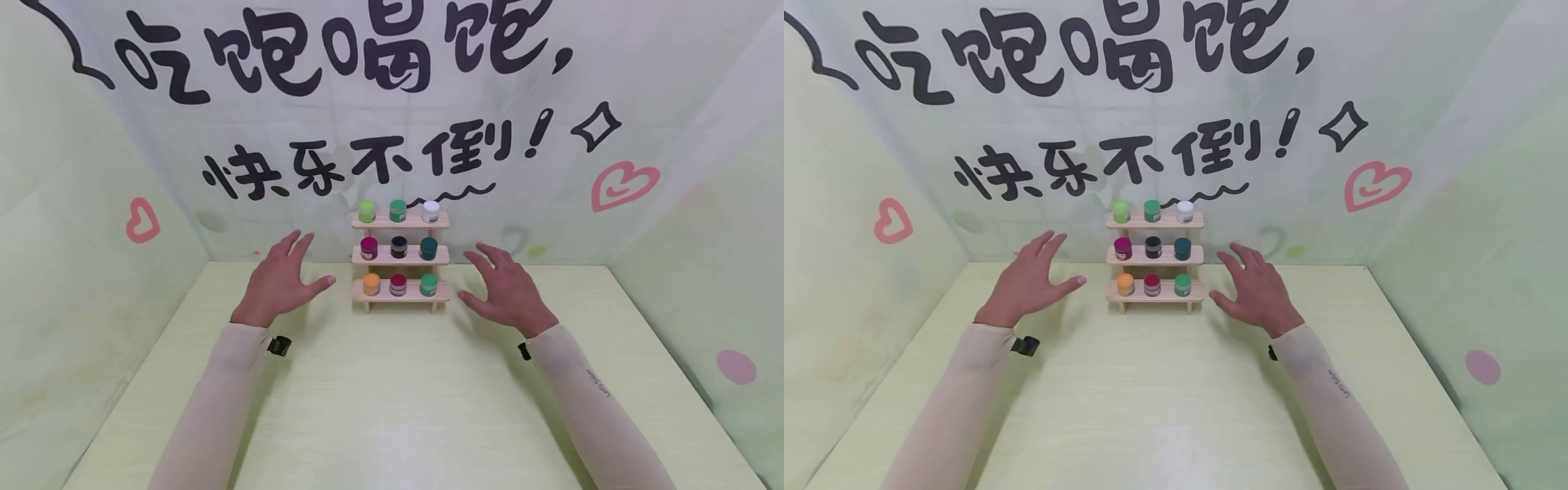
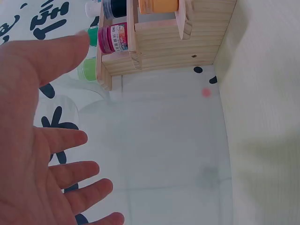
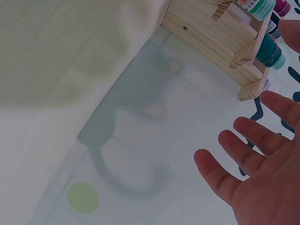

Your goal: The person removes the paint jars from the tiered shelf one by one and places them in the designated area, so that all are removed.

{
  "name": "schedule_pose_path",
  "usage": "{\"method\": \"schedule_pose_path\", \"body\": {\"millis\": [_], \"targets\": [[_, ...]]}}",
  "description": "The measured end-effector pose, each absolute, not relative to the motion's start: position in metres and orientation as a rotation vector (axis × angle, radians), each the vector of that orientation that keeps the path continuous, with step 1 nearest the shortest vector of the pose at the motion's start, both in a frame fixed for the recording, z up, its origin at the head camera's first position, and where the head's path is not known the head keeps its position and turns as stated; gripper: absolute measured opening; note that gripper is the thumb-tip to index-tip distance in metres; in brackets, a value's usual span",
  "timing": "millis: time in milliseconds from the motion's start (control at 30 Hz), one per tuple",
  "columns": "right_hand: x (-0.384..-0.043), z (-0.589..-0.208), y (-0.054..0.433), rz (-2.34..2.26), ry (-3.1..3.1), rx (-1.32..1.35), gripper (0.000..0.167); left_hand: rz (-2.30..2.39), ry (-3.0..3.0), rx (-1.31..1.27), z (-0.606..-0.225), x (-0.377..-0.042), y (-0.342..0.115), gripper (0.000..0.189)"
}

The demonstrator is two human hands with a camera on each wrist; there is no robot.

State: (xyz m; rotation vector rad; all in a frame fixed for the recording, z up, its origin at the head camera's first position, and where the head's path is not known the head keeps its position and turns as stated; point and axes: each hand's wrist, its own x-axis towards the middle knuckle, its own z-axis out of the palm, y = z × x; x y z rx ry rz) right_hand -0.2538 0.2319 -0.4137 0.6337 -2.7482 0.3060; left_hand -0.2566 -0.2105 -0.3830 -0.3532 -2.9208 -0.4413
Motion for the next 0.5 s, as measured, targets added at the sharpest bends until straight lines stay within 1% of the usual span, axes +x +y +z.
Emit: {"method": "schedule_pose_path", "body": {"millis": [133, 300, 500], "targets": [[-0.254, -0.415, 0.229, 0.341, -2.730, 0.643, 0.075, -0.495, -2.877, -0.357, -0.382, -0.263, -0.209, 0.095], [-0.256, -0.420, 0.225, 0.397, -2.682, 0.659, 0.067, -0.577, -2.808, -0.388, -0.385, -0.271, -0.205, 0.086], [-0.258, -0.426, 0.222, 0.555, -2.665, 0.687, 0.059, -0.728, -2.761, -0.436, -0.388, -0.281, -0.201, 0.077]]}}
